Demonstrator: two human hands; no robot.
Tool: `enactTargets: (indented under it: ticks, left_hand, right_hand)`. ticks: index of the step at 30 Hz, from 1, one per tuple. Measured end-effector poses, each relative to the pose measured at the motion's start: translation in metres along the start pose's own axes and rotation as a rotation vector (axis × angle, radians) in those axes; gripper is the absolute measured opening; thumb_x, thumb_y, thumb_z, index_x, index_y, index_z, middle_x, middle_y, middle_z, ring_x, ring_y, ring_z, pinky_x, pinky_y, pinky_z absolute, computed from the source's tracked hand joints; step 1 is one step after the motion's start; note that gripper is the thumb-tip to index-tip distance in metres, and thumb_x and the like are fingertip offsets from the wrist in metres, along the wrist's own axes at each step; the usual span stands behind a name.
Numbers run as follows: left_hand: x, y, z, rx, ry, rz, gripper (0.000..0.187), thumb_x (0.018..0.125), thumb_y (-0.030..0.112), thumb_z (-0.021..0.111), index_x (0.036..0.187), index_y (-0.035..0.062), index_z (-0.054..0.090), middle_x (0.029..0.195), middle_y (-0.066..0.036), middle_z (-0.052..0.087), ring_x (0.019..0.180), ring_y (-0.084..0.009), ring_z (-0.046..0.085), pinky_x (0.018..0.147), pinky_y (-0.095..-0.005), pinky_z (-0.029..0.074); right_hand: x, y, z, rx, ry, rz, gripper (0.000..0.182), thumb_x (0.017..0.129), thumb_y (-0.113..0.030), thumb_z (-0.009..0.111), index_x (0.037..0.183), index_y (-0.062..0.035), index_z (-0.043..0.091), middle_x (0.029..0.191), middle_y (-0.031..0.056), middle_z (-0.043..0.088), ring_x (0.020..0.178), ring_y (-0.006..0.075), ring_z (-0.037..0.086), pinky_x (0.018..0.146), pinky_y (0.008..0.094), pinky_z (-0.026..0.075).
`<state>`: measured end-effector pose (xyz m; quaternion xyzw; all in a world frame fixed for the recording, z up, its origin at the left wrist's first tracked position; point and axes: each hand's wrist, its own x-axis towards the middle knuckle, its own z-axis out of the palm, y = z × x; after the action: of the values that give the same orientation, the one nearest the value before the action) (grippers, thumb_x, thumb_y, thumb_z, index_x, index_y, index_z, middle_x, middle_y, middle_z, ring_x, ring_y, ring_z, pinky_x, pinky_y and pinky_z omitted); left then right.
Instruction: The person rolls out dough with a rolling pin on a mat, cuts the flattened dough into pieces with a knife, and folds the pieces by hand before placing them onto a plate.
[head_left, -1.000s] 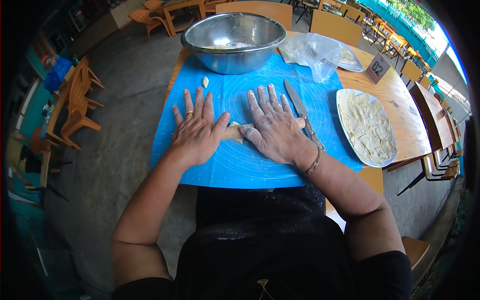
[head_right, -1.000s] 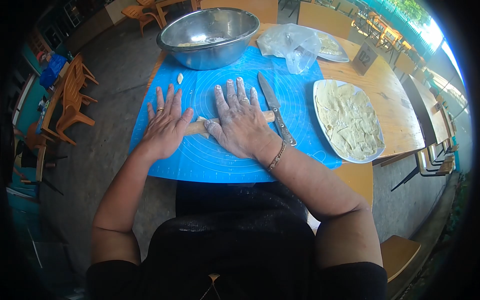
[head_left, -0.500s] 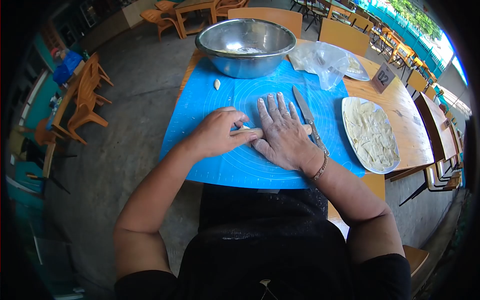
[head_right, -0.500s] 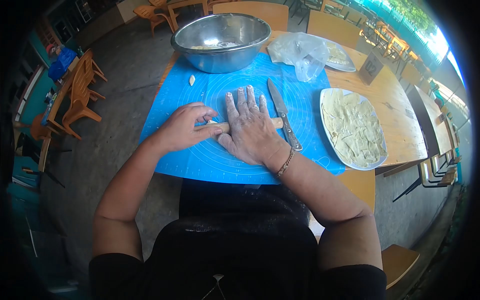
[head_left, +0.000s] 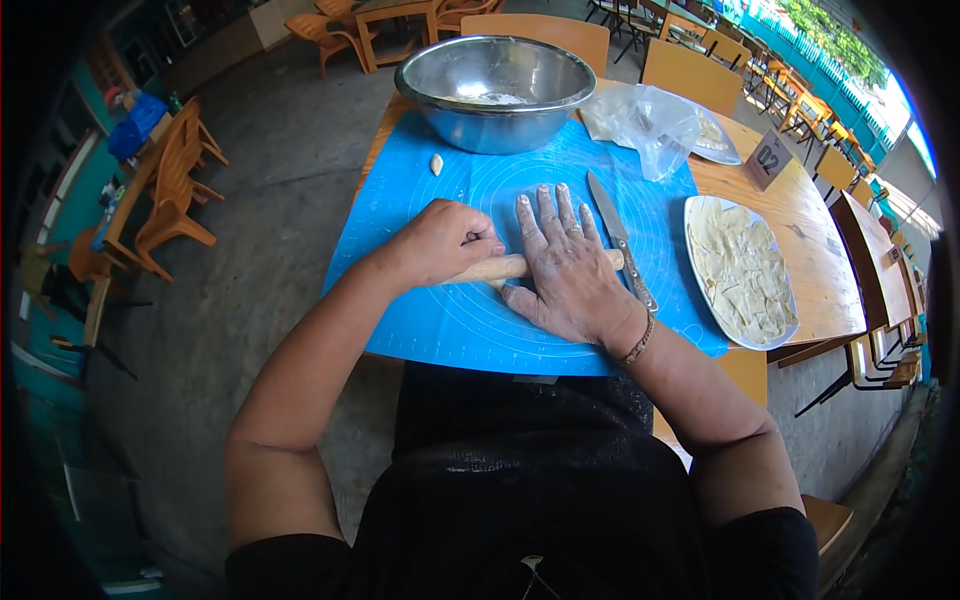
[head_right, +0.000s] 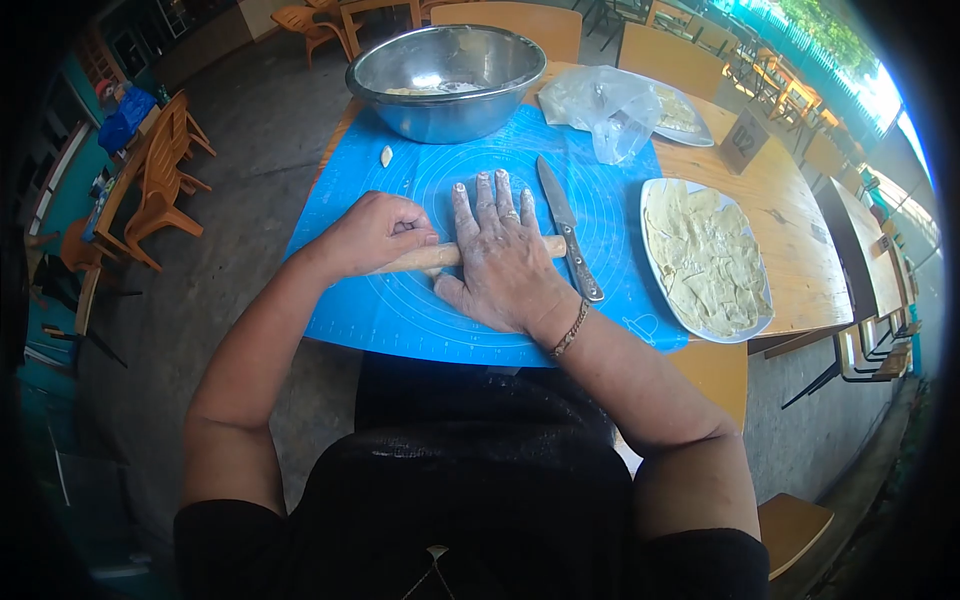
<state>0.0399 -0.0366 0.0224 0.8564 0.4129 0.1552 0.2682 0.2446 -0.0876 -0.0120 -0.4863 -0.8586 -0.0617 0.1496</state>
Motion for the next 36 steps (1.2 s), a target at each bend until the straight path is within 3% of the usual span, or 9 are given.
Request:
enactTargets:
  ticks: [7, 16, 22, 24, 25, 27, 28, 30, 36]
  left_hand:
    - [0.003, 0.0, 0.002, -0.005, 0.003, -0.071, 0.022, 0.09, 0.02, 0.067, 0.098, -0.0007, 0.072, 0.089, -0.015, 0.072, 0.079, -0.0229, 0.068, 0.073, -0.035, 0.052]
    - [0.005, 0.002, 0.0, 0.041, -0.031, -0.101, 0.025, 0.092, 0.022, 0.066, 0.103, -0.001, 0.071, 0.096, -0.016, 0.072, 0.087, -0.0236, 0.068, 0.077, -0.0356, 0.052]
    - [0.005, 0.005, -0.002, -0.018, -0.076, -0.174, 0.027, 0.09, 0.023, 0.07, 0.104, 0.0004, 0.071, 0.091, -0.012, 0.071, 0.083, -0.019, 0.065, 0.075, -0.0346, 0.051]
    - [0.004, 0.003, -0.004, 0.045, -0.097, -0.112, 0.025, 0.089, 0.021, 0.071, 0.103, 0.0005, 0.071, 0.089, -0.011, 0.07, 0.08, -0.0175, 0.064, 0.072, -0.0334, 0.051]
    - [0.003, 0.006, -0.005, 0.106, -0.118, -0.055, 0.024, 0.088, 0.02, 0.071, 0.102, 0.0006, 0.071, 0.088, -0.01, 0.07, 0.076, -0.0159, 0.063, 0.069, -0.0322, 0.051]
    - [0.002, 0.016, -0.01, 0.074, -0.122, -0.119, 0.023, 0.088, 0.018, 0.071, 0.102, -0.0005, 0.07, 0.087, -0.011, 0.069, 0.075, -0.0151, 0.064, 0.067, -0.0308, 0.051]
    - [0.002, 0.021, -0.012, 0.038, -0.126, -0.189, 0.022, 0.088, 0.016, 0.071, 0.101, -0.0015, 0.069, 0.086, -0.011, 0.068, 0.073, -0.0143, 0.064, 0.064, -0.0293, 0.052]
    - [0.005, 0.023, -0.015, -0.063, -0.049, -0.233, 0.022, 0.089, 0.014, 0.07, 0.102, -0.0031, 0.067, 0.087, -0.011, 0.068, 0.072, -0.0143, 0.065, 0.063, -0.0283, 0.053]
    - [0.013, 0.012, -0.01, -0.647, 0.215, -0.25, 0.022, 0.092, 0.006, 0.064, 0.11, -0.0057, 0.058, 0.093, -0.015, 0.068, 0.077, -0.0181, 0.068, 0.068, -0.0323, 0.059]
  right_hand:
    - [-0.014, -0.006, -0.003, 0.026, 0.015, -0.018, 0.091, 0.086, -0.051, 0.052, 0.145, 0.0136, 0.028, 0.15, 0.0388, 0.026, 0.144, 0.0527, 0.016, 0.117, 0.0594, 0.013]
    - [-0.045, -0.017, -0.021, 0.047, -0.011, -0.065, 0.083, 0.091, -0.047, 0.05, 0.144, 0.0142, 0.03, 0.152, 0.0334, 0.026, 0.146, 0.0465, 0.017, 0.119, 0.057, 0.013]
    - [-0.069, -0.022, -0.033, 0.159, -0.011, -0.101, 0.07, 0.087, -0.027, 0.061, 0.14, 0.0121, 0.038, 0.151, 0.0323, 0.03, 0.146, 0.0443, 0.021, 0.119, 0.0539, 0.017]
    - [-0.068, -0.018, -0.027, 0.156, 0.101, -0.148, 0.054, 0.08, -0.009, 0.065, 0.129, 0.0097, 0.05, 0.137, 0.0274, 0.049, 0.133, 0.0438, 0.041, 0.112, 0.0505, 0.033]
    - [-0.065, -0.015, -0.024, 0.154, 0.104, -0.145, 0.054, 0.08, -0.009, 0.065, 0.129, 0.0097, 0.05, 0.137, 0.0274, 0.049, 0.133, 0.0438, 0.041, 0.112, 0.0505, 0.033]
    - [-0.056, -0.01, -0.021, 0.412, 0.101, -0.117, 0.039, 0.074, 0.003, 0.062, 0.113, 0.005, 0.058, 0.112, 0.0202, 0.059, 0.109, 0.0399, 0.055, 0.095, 0.0466, 0.044]
    - [-0.057, -0.011, -0.024, 0.409, 0.107, -0.12, 0.039, 0.074, 0.003, 0.062, 0.113, 0.005, 0.058, 0.112, 0.0202, 0.059, 0.109, 0.0399, 0.055, 0.095, 0.0466, 0.044]
    - [-0.059, -0.015, -0.033, 0.373, 0.228, -0.163, 0.032, 0.071, 0.005, 0.062, 0.103, 0.0007, 0.06, 0.099, 0.0167, 0.055, 0.091, 0.0362, 0.055, 0.084, 0.0456, 0.045]
    - [-0.071, 0.016, -0.069, 0.36, 0.472, -0.045, 0.034, 0.07, 0.011, 0.06, 0.101, -0.0016, 0.066, 0.096, 0.0151, 0.054, 0.089, 0.0343, 0.059, 0.08, 0.0407, 0.049]
